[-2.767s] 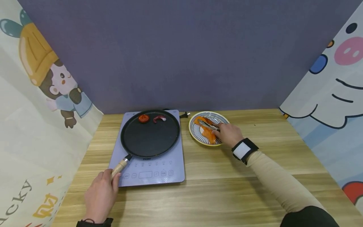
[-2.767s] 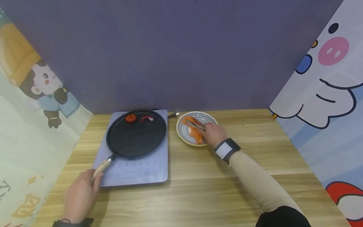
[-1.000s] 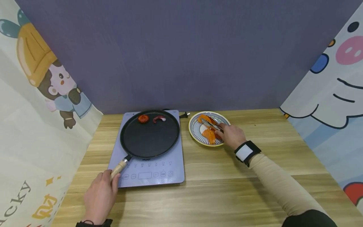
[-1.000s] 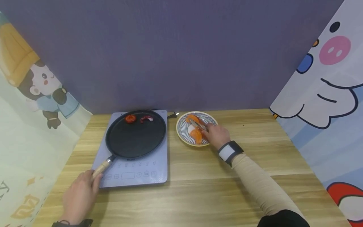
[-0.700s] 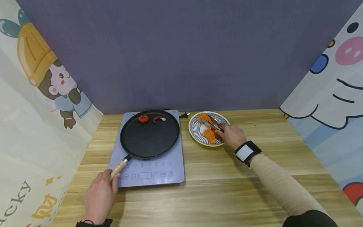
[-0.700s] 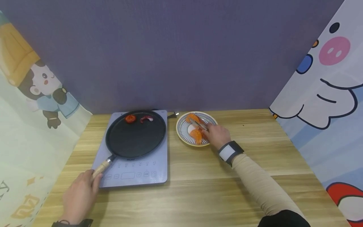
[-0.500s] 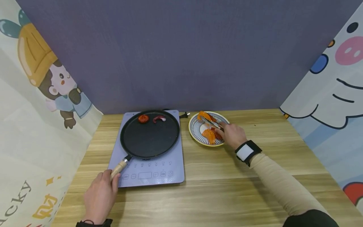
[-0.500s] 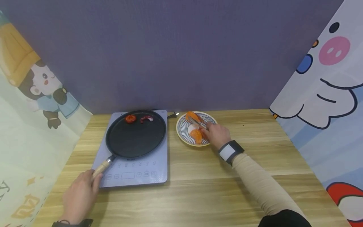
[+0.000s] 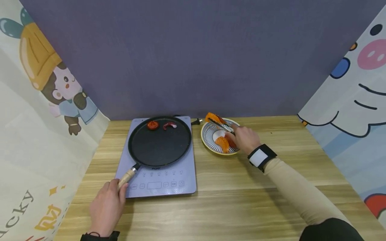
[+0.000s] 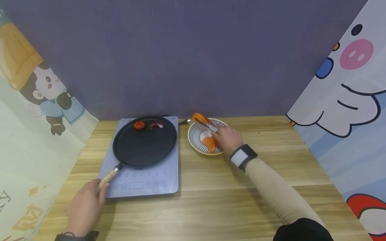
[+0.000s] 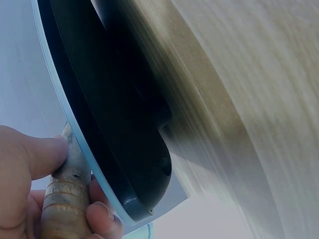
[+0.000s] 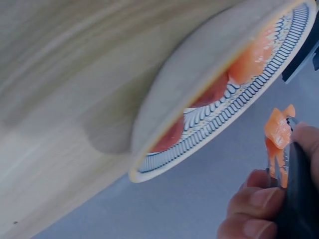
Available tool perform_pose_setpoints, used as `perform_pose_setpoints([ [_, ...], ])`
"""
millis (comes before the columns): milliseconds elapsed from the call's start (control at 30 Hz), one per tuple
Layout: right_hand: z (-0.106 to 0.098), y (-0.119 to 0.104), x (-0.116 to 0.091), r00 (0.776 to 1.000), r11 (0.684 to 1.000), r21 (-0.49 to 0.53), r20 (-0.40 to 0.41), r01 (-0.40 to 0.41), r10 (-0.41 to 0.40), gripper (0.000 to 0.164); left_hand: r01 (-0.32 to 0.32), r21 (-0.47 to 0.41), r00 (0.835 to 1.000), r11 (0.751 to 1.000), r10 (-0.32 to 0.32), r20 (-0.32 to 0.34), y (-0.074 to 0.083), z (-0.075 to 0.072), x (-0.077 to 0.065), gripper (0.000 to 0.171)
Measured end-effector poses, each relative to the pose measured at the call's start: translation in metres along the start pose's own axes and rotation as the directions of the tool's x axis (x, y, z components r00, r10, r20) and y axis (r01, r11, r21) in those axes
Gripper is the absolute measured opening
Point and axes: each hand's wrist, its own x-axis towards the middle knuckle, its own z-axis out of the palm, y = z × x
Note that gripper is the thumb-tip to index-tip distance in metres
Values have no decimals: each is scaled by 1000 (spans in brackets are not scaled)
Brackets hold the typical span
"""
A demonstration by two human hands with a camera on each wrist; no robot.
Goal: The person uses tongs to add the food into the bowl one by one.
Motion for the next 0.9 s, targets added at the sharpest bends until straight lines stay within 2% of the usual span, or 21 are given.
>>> perform_pose_setpoints([
  [300, -3, -9, 8, 997, 998, -25, -52, 60, -61, 45, -16, -4, 1000, 1000, 16, -27, 0, 1, 1, 36],
  [533, -2, -16, 12, 995, 996, -10, -47, 84, -84, 44, -13, -5, 1000, 1000, 12, -23, -1, -1, 1, 35],
  [767, -4, -26, 17, 993, 994, -14, -41, 110, -111, 43, 4, -2, 1000, 1000, -4, 8, 1, -2, 0, 36],
  [900, -4, -32, 20, 991, 992, -9, -43, 127, -128, 43, 1, -3, 1000, 1000, -1, -1, 0, -2, 0, 36],
])
